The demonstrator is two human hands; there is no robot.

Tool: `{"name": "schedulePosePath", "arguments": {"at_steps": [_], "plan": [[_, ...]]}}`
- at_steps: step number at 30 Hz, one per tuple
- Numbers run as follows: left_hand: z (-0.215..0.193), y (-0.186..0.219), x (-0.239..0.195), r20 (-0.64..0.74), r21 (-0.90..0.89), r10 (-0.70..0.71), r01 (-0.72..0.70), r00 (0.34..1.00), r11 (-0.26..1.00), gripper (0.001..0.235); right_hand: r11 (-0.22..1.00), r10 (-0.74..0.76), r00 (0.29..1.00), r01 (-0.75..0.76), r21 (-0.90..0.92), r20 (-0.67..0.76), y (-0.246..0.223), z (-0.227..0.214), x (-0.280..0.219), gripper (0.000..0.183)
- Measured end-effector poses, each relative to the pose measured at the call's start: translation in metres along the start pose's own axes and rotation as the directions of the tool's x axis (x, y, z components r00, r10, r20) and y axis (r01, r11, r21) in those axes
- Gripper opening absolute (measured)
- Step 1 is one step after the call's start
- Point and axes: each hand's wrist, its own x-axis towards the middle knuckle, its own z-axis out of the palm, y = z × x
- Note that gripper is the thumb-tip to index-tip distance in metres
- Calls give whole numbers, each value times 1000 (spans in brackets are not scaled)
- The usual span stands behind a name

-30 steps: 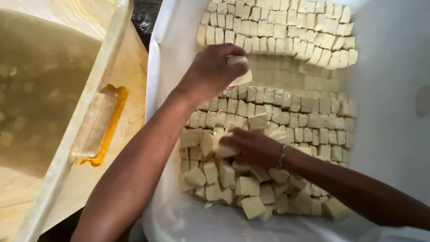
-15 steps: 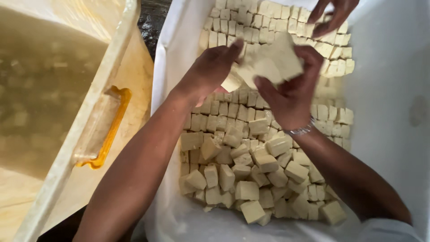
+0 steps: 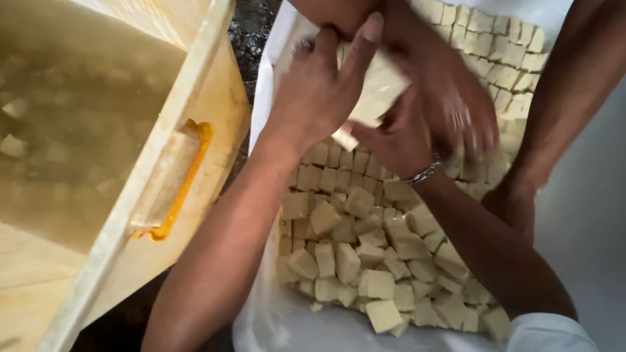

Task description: The person arranges small, pale, cube-shaped food items in a white tub filled with water. They pick up the cubes, place them in neat rows, and occasionally transfer them to a second tub. The process is repetitive and involves careful placement of each cube.

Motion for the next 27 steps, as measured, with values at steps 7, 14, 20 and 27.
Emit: {"name": "schedulePosePath", "arguments": {"at_steps": [7, 14, 20, 27], "plan": [[-5, 12, 0, -154, 84, 93, -81, 984, 993, 43, 830, -2, 945, 184, -527, 327, 52, 25, 16, 67], [0, 13, -6, -204, -11, 184, -190, 962, 982, 40, 868, 192, 920, -322, 378, 343, 91, 30, 42, 56], [3, 16, -7, -175, -140, 142, -168, 974, 976, 45, 126, 216, 896, -421, 898, 389, 77, 39, 40, 54], [9, 12, -6, -143, -68, 182, -193, 973, 979, 40, 369, 247, 914, -396, 841, 322, 63, 41, 39, 50]]}}
